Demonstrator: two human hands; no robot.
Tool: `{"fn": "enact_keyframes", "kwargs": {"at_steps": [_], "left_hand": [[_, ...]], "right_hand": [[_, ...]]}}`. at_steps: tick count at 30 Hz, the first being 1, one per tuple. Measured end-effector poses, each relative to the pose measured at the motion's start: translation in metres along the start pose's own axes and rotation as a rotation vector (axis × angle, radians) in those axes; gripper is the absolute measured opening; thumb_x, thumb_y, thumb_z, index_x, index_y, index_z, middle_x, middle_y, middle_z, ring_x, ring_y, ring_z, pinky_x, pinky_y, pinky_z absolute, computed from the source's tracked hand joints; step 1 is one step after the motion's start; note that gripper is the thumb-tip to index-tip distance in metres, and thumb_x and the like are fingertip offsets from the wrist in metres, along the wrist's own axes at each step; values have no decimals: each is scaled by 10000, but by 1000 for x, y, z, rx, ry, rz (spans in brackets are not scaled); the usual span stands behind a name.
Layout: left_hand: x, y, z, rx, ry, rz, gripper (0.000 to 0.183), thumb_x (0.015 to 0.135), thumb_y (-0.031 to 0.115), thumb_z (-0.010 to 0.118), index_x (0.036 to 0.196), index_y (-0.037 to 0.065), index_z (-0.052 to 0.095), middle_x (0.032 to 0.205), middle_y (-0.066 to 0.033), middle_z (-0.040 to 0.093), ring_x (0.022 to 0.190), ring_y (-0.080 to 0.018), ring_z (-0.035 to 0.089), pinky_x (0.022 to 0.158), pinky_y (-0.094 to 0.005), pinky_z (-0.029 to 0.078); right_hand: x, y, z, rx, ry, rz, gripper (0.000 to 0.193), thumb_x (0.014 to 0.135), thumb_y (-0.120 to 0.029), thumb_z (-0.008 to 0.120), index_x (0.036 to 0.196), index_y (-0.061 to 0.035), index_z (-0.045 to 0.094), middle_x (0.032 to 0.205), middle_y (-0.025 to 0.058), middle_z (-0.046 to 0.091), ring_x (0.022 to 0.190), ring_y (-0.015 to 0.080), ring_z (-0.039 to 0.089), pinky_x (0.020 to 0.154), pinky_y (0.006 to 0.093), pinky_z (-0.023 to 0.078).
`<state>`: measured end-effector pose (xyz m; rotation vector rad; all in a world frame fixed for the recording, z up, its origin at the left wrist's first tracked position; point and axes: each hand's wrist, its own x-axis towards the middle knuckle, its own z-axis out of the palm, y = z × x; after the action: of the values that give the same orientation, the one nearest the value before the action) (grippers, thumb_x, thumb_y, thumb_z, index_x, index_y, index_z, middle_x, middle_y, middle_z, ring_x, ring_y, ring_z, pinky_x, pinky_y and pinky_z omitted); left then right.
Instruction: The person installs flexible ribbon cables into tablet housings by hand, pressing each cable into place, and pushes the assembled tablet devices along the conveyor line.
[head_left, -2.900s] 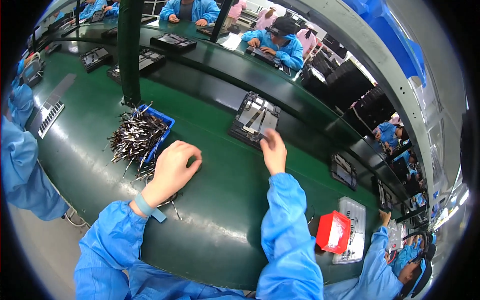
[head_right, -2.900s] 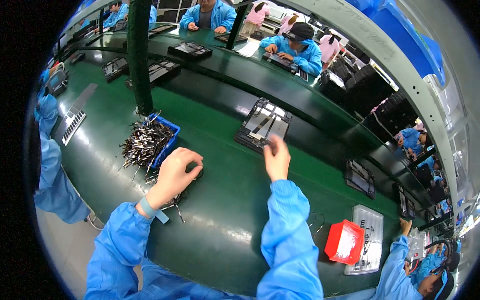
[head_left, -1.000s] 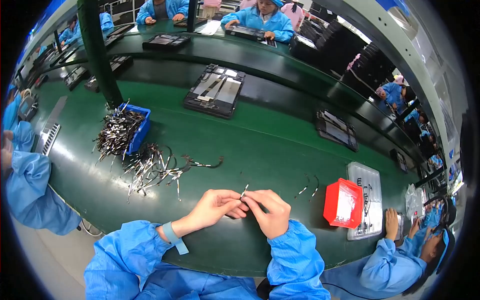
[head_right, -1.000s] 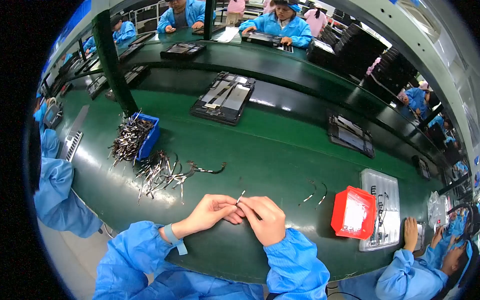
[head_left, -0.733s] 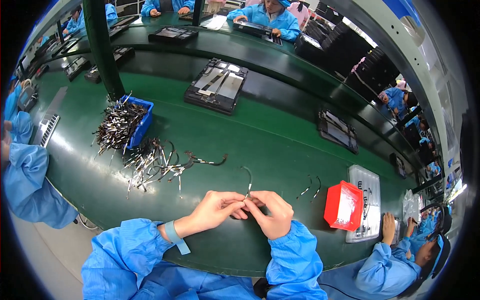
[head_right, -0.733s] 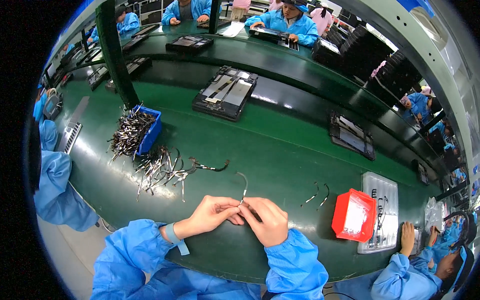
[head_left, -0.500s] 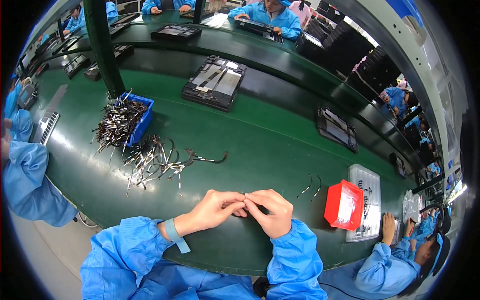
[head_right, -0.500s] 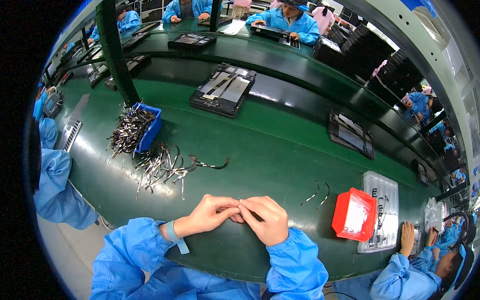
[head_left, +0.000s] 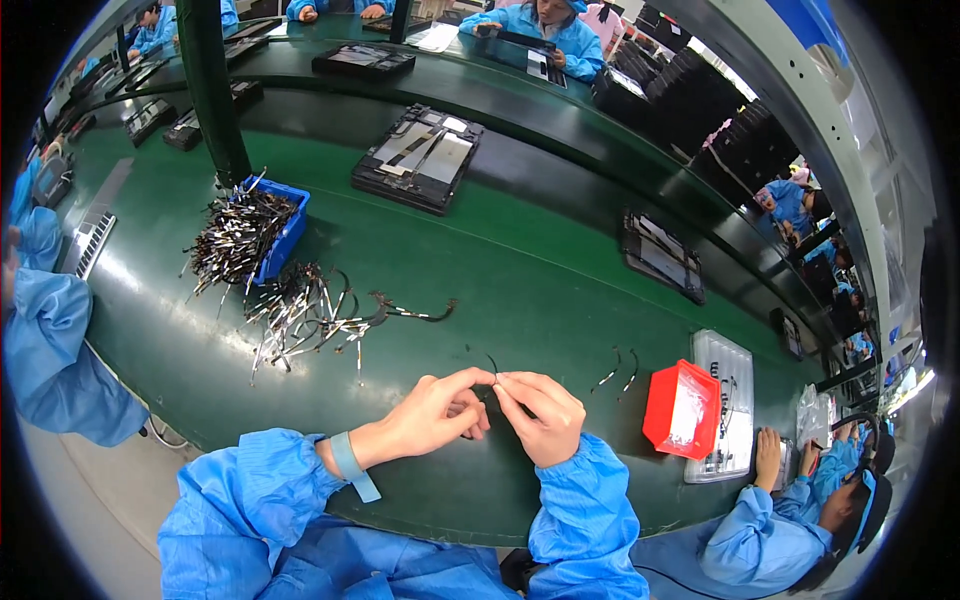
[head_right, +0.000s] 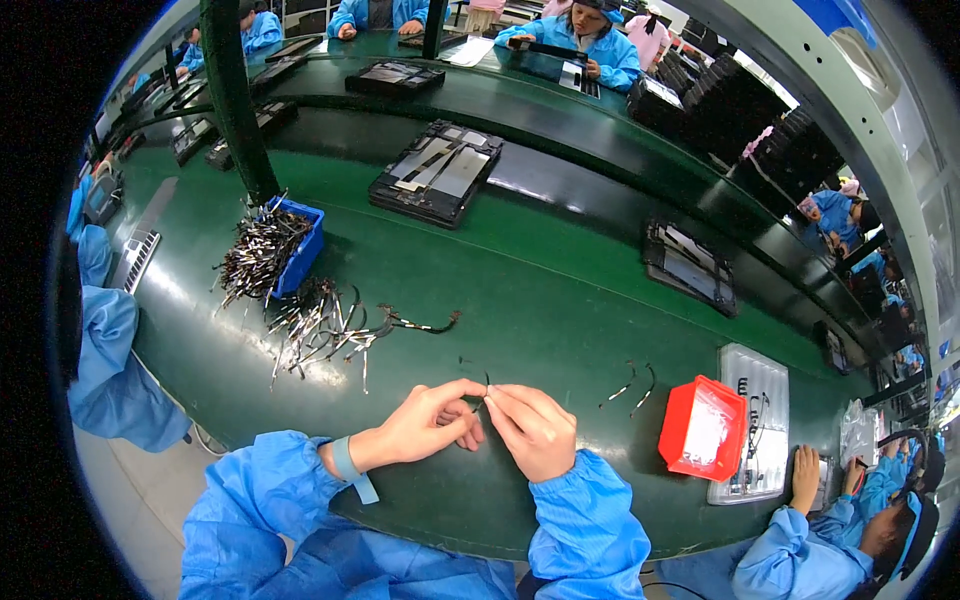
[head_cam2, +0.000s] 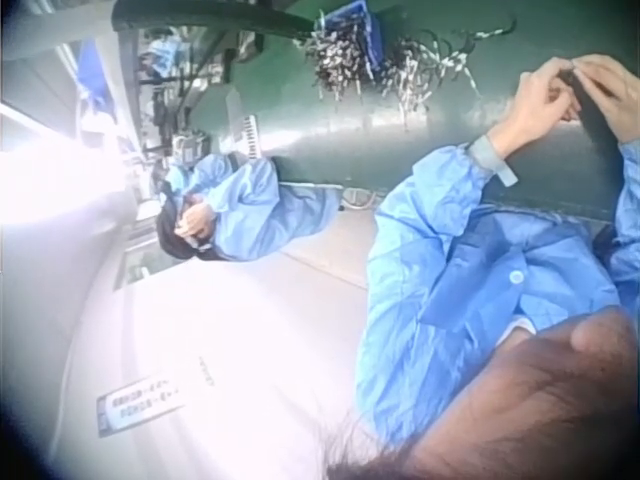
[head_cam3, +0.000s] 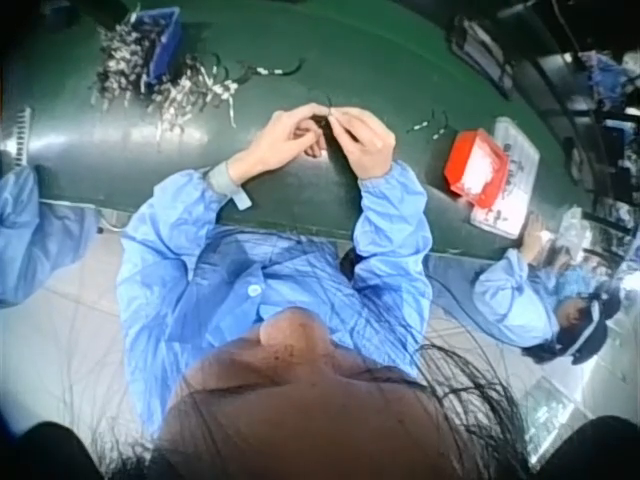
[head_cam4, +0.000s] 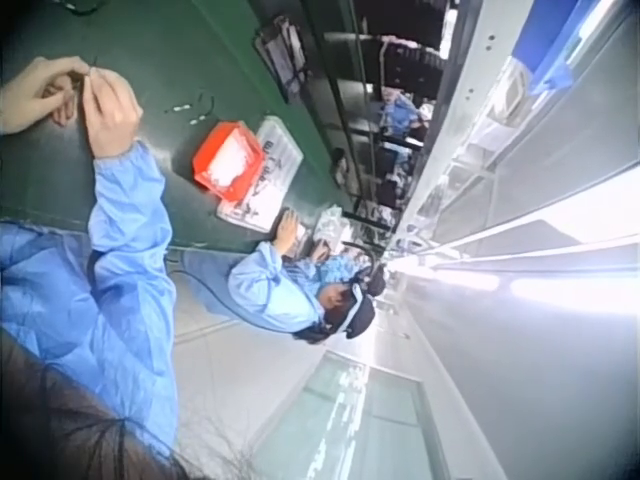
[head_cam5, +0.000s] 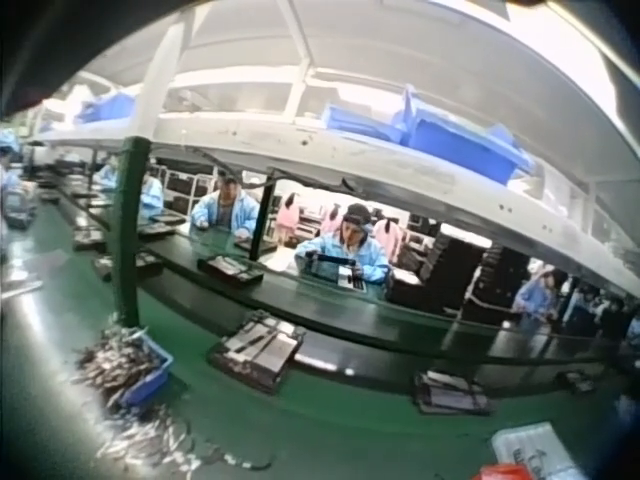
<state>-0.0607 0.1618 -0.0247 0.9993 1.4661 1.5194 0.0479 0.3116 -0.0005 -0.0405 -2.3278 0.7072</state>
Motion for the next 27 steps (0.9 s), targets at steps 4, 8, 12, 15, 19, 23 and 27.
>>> {"fn": "enact_keyframes", "kwargs": {"at_steps": [4, 8, 12, 15, 19, 23, 27], "left_hand": [[2, -1, 2, 126, 2, 59, 386, 875, 3, 495, 1261, 6, 474, 798, -128, 698, 723, -207, 706, 686, -327, 581], [3, 4, 3, 211, -22, 112, 367, 864, 4, 507, 1230, 22, 519, 796, -112, 703, 724, -208, 710, 684, -328, 575], [5, 4, 1, 214, -70, 54, 304, 891, 3, 508, 1188, -3, 573, 819, -103, 705, 753, -180, 713, 726, -300, 572], [2, -1, 3, 168, -65, 88, 253, 900, 9, 504, 1133, -12, 603, 811, -103, 704, 745, -164, 710, 708, -290, 571], [4, -1, 5, 206, -37, 56, 205, 906, 39, 509, 1070, 0, 625, 795, -106, 708, 737, -178, 716, 685, -297, 574], [2, 1, 2, 234, -28, 44, 193, 899, 63, 520, 1048, 21, 636, 797, -112, 716, 748, -199, 728, 683, -312, 579], [4, -2, 2, 252, -26, 42, 194, 886, 55, 527, 1042, 22, 637, 798, -108, 717, 752, -197, 729, 686, -311, 580]], "right_hand": [[-1, 5, -3, 47, -10, 20, 142, 760, -30, 748, 898, -31, 716, 885, 102, 700, 774, 223, 699, 663, 308, 574], [0, -3, -14, 126, -26, 180, 108, 757, -8, 738, 858, -24, 703, 847, 104, 692, 738, 206, 700, 624, 290, 570], [-6, 7, -73, 61, 293, 387, 73, 812, 27, 678, 877, -5, 673, 827, 88, 692, 694, 153, 684, 625, 274, 571], [-1, 16, -153, -123, 368, 523, 40, 861, 27, 645, 901, 33, 641, 819, 94, 694, 765, 175, 710, 665, 269, 573], [-18, 49, -213, -335, 33, 642, 90, 835, 46, 639, 924, 43, 651, 819, 113, 699, 785, 185, 720, 696, 268, 575], [-28, 75, -230, -604, -223, 679, 137, 783, -89, 730, 829, 39, 715, 726, 160, 702, 700, 241, 718, 646, 321, 562], [-28, 113, -240, -837, -287, 807, 201, 681, -152, 812, 674, 18, 707, 650, 158, 680, 600, 258, 681, 605, 359, 539]]}}
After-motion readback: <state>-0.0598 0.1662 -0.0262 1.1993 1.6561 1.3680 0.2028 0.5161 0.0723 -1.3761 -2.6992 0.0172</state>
